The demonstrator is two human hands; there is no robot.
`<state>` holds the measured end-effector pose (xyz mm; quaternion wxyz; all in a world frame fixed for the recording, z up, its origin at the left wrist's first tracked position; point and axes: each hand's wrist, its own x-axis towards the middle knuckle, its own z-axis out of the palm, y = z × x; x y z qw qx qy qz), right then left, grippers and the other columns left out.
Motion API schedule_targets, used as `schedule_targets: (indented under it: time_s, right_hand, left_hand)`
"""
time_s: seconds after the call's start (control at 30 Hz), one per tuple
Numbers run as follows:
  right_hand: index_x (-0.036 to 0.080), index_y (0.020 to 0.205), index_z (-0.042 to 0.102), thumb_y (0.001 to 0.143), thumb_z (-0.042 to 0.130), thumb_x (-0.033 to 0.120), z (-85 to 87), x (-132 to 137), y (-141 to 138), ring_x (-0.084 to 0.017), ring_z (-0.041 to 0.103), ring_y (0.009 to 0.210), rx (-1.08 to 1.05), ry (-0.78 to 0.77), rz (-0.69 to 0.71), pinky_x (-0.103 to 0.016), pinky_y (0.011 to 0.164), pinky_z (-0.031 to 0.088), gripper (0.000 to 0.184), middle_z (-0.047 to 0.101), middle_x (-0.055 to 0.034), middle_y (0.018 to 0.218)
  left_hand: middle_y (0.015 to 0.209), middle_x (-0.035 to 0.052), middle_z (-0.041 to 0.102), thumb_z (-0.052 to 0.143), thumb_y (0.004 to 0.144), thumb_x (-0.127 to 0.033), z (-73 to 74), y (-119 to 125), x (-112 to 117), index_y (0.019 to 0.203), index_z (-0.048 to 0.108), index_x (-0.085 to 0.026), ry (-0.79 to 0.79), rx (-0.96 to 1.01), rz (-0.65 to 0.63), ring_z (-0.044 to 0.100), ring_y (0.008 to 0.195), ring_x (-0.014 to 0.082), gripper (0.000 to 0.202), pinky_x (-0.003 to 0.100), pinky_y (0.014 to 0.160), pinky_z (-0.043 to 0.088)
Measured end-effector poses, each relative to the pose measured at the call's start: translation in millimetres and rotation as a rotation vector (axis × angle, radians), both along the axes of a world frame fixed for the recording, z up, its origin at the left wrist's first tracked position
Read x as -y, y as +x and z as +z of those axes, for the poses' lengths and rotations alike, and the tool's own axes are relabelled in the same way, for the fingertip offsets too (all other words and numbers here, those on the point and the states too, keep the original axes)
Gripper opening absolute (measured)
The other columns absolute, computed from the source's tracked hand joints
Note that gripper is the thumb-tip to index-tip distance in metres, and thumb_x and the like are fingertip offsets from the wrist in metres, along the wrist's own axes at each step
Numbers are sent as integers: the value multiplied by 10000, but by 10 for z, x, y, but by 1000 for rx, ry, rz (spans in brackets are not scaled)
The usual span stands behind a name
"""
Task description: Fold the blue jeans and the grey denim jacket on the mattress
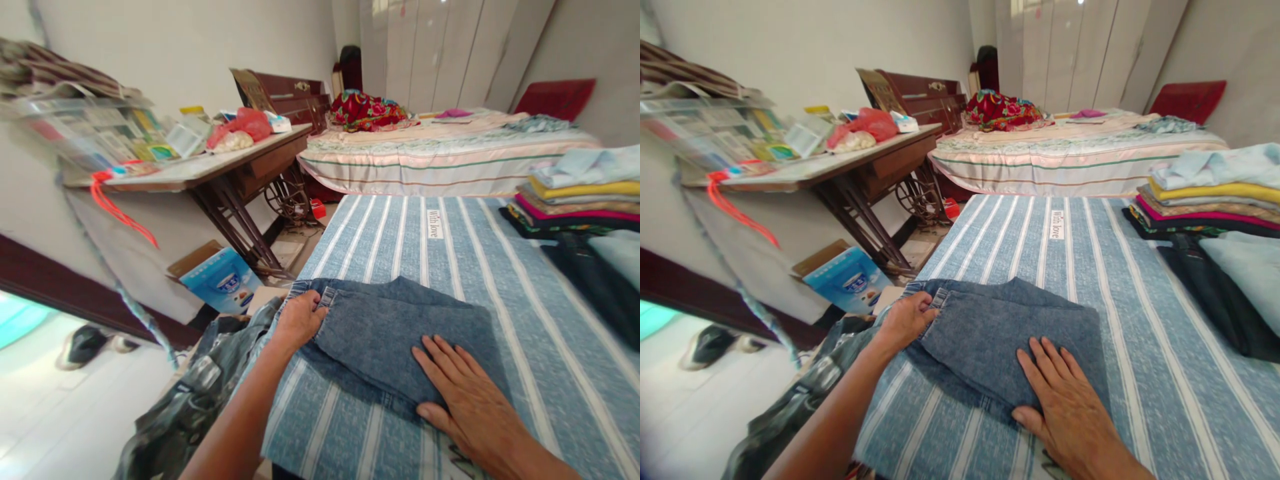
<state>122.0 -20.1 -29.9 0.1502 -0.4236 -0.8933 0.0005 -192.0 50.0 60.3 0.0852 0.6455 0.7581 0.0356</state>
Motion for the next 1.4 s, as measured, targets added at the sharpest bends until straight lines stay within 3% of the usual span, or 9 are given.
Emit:
schedule_targets:
  time_s: [0.13, 0.37, 0.53, 0.63, 0.7, 0.8, 0.93, 1.2, 1.4]
  right_hand:
    - [254, 1427, 337, 859, 443, 595, -13, -12, 8, -290, 358, 1320, 3, 18, 10, -505, 1043, 326, 671, 372, -76, 1454]
    - [247, 1417, 360, 862, 440, 590, -24, -5, -8, -298, 363, 1314, 14, 23, -1, -510, 1043, 318, 657, 390, -87, 1444]
    - [241, 1426, 342, 870, 432, 582, -23, 0, -22, -297, 338, 1329, 32, 9, -2, -504, 1051, 307, 659, 370, -91, 1456]
    - [239, 1430, 332, 867, 434, 583, -28, -4, -25, -299, 342, 1326, 47, 11, -3, -506, 1046, 312, 668, 369, -97, 1456]
    - [240, 1431, 331, 861, 442, 586, -33, -7, -24, -301, 345, 1324, 55, 15, -6, -507, 1042, 315, 675, 372, -99, 1454]
    - [250, 1432, 327, 854, 453, 586, -39, -8, -17, -303, 344, 1324, 55, 16, -6, -505, 1037, 321, 680, 368, -94, 1458]
    - [248, 1433, 327, 853, 454, 586, -48, -5, -12, -302, 347, 1321, 50, 28, -2, -501, 1036, 323, 683, 366, -94, 1459]
    - [244, 1420, 355, 866, 436, 586, -22, -4, -27, -295, 361, 1315, 49, 29, -5, -501, 1039, 323, 656, 387, -95, 1446]
    - [246, 1415, 363, 877, 399, 601, 16, -8, -28, -294, 359, 1318, 54, -17, -11, -509, 1043, 320, 646, 388, -95, 1444]
  left_hand:
    - [795, 23, 673, 516, 843, -300, -3, -10, 26, 878, 583, -216, -21, 2, -1, 642, 802, 189, 114, 254, 672, 414]
    - [951, 124, 665, 487, 884, -277, 44, 169, 88, 1083, 505, -149, -60, -172, 15, 637, 926, 257, 237, 340, 764, 457]
    - [1095, 149, 598, 506, 848, -195, 50, 335, 131, 1050, 533, -136, 148, -330, -34, 583, 1035, 276, 212, 374, 834, 475]
    - [1335, 157, 479, 485, 860, -183, -65, 443, 121, 1143, 541, -130, 265, -349, -293, 451, 1236, 269, 293, 374, 1006, 384]
    - [1431, 147, 391, 480, 885, -280, -205, 477, 102, 1229, 516, -130, 265, -331, -442, 346, 1325, 273, 377, 399, 1073, 311]
    - [1455, 152, 364, 417, 907, -460, -421, 455, 78, 1310, 478, -123, 222, -325, -494, 276, 1365, 289, 528, 453, 1096, 260]
    - [1461, 142, 357, 316, 927, -521, -555, 391, 82, 1356, 442, -122, 194, -324, -506, 245, 1380, 270, 599, 452, 1115, 212]
    - [1459, 159, 350, 293, 931, -524, -533, 409, 90, 1359, 432, -86, 171, -297, -493, 259, 1375, 271, 628, 451, 1119, 210]
    - [1472, 165, 324, 374, 910, -523, -374, 395, 77, 1363, 416, -85, 199, -273, -443, 274, 1368, 273, 631, 436, 1098, 265]
